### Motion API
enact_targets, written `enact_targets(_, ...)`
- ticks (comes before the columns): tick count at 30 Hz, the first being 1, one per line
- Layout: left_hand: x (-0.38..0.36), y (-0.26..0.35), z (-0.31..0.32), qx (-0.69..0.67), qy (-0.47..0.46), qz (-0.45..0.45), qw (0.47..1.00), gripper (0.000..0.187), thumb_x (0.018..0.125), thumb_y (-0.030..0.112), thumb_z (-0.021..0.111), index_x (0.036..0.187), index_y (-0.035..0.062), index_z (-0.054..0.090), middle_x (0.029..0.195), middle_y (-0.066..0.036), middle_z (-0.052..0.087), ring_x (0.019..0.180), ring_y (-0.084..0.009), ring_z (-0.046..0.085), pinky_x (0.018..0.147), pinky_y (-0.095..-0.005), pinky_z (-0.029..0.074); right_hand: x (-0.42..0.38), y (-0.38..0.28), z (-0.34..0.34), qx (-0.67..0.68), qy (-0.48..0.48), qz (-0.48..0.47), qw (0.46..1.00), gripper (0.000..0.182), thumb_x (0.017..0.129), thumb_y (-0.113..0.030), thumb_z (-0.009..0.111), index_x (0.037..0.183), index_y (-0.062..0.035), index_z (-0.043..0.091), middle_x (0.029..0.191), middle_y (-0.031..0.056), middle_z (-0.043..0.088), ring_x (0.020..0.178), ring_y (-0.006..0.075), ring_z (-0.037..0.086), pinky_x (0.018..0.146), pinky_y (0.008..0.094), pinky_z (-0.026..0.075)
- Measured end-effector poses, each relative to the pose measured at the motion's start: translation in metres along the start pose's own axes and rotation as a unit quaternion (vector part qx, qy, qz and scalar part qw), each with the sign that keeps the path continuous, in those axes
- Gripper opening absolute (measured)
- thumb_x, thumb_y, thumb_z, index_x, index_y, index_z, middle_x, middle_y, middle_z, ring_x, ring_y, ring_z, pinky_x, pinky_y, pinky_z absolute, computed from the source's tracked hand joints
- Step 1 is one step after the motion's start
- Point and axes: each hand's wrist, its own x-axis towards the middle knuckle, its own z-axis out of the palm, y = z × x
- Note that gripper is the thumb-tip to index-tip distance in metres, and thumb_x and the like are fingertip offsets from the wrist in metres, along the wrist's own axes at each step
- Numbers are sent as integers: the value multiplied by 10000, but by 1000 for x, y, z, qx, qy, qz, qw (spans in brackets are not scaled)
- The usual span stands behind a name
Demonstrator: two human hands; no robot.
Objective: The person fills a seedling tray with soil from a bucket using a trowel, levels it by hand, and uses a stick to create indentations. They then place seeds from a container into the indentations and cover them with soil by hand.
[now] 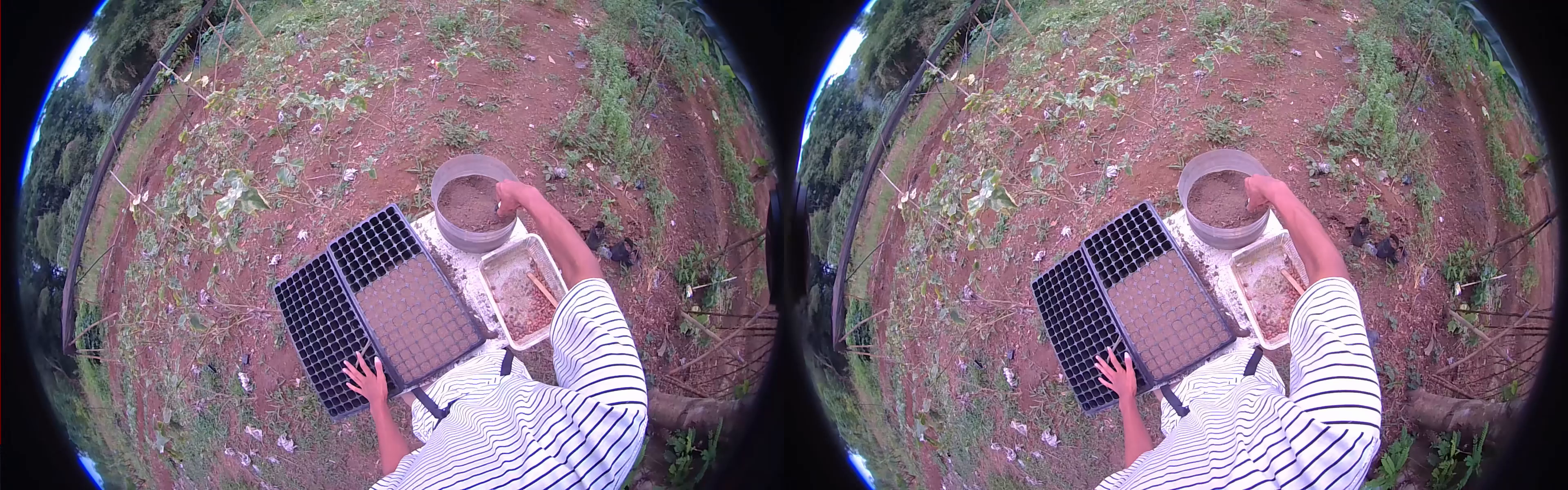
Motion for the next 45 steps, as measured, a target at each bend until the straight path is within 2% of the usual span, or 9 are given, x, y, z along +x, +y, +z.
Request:
enact_targets(6,5,1,6,-10,-12,-6,1000,696,956,605,374,1538,305,140,1605,-127,-56,1477,-310,-79,1139,-592,-24,34,-2,9,-123,-132,15,983,208,653,-269,755,623,-78,676,667,65,676,625,224,643,581,364,510)
enact_targets(8,0,5,-1,-8,-13,-9,1000,695,957,605,380,1537,298,153,1605,-134,-43,1477,-319,-62,1135,-604,-10,76,11,34,-141,-353,111,918,216,669,-249,752,585,-98,624,611,25,629,546,159,581,528,324,470)
enact_targets(9,0,2,1,-8,-9,-5,1000,694,957,604,382,1537,295,158,1605,-138,-39,1477,-323,-57,1134,-608,-6,77,12,35,-143,-359,111,916,216,669,-249,752,585,-98,624,611,25,629,546,159,581,528,324,470)
enact_targets(18,2,3,3,-15,-15,-5,1000,717,943,627,384,1538,299,155,1605,-135,-49,1477,-323,-66,1132,-610,-15,62,11,30,255,-475,169,825,249,695,-220,721,544,-122,549,553,-11,562,493,87,507,488,275,425)
enact_targets(24,2,9,-1,-18,-33,-14,999,727,940,642,374,1538,297,147,1604,-128,-69,1476,-317,-82,1138,-594,-29,38,-10,31,182,-331,142,915,233,704,-217,725,586,-109,556,548,-13,555,473,70,487,473,255,419)
enact_targets(26,3,4,2,-15,-25,-9,1000,735,938,649,367,1540,297,134,1604,-126,-74,1476,-315,-84,1139,-590,-30,23,-25,29,-22,-184,91,978,183,692,-183,730,842,-80,724,771,55,711,671,211,687,595,345,548)
enact_targets(29,3,5,1,-12,-25,-12,1000,738,937,651,366,1540,299,125,1605,-125,-74,1476,-312,-85,1139,-589,-30,11,-39,39,-111,-40,56,991,345,680,-145,729,1017,-73,731,1011,106,721,945,276,701,778,390,576)
enact_targets(32,3,3,3,-10,-23,-12,1000,740,935,653,369,1540,300,128,1605,-123,-74,1476,-308,-87,1137,-595,-28,1,-46,36,-114,-14,41,992,333,710,-167,711,1021,-47,714,1060,162,692,1000,293,677,840,392,568)
enact_targets(45,0,6,-3,-23,-22,-10,999,755,922,652,411,1538,302,150,1604,-134,-58,1477,-319,-75,1135,-602,-30,-7,-39,50,-194,143,-16,970,146,771,-105,615,867,-86,724,785,116,703,777,281,709,681,377,573)
